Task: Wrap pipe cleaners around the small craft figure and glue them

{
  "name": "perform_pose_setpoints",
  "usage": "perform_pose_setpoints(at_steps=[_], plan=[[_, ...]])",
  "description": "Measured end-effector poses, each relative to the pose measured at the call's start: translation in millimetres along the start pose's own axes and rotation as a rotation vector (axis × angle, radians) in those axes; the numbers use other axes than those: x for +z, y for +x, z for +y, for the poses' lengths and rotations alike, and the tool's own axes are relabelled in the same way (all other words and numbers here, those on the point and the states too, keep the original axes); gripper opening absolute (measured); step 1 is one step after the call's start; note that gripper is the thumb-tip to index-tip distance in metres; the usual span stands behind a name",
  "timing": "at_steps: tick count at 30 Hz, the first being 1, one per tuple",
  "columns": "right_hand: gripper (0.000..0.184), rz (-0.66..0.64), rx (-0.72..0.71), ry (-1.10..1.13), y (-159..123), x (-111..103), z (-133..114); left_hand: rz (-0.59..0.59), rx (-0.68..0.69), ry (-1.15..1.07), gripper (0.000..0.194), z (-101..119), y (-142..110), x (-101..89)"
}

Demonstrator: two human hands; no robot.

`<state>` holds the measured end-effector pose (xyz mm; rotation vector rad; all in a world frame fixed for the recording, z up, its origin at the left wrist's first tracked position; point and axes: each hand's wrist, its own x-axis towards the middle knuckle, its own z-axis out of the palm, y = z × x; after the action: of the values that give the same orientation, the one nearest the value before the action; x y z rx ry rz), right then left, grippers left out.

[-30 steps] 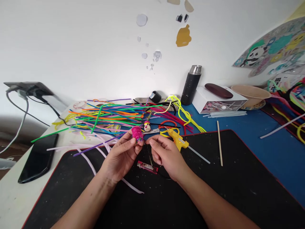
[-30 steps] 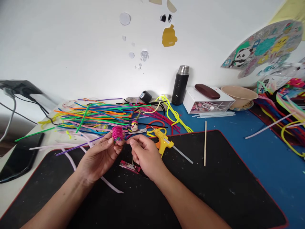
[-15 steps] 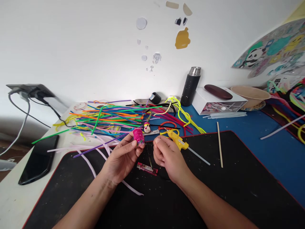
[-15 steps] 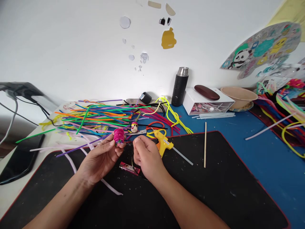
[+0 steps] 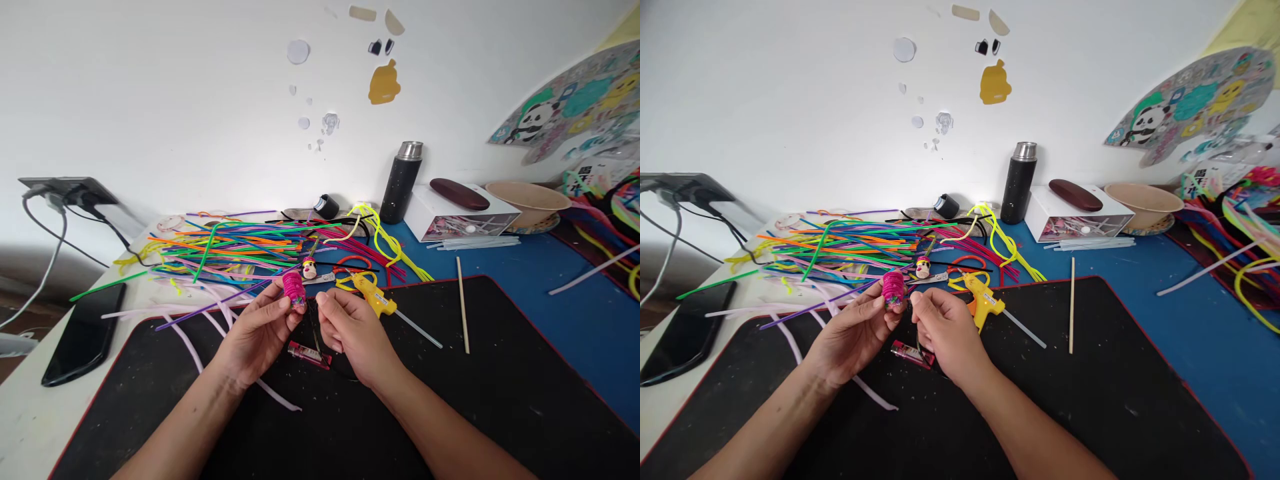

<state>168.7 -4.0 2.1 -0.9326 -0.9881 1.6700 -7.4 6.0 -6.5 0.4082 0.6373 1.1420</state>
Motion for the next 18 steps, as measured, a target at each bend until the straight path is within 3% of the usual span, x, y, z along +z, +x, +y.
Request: perform_pose_setpoints(at_steps=[18], plan=[[0.046, -0.009, 0.057, 0.046, 0.9, -0.1, 1.2, 0.02, 0.141, 0.225, 0.048, -6.1, -3.5, 8.3]])
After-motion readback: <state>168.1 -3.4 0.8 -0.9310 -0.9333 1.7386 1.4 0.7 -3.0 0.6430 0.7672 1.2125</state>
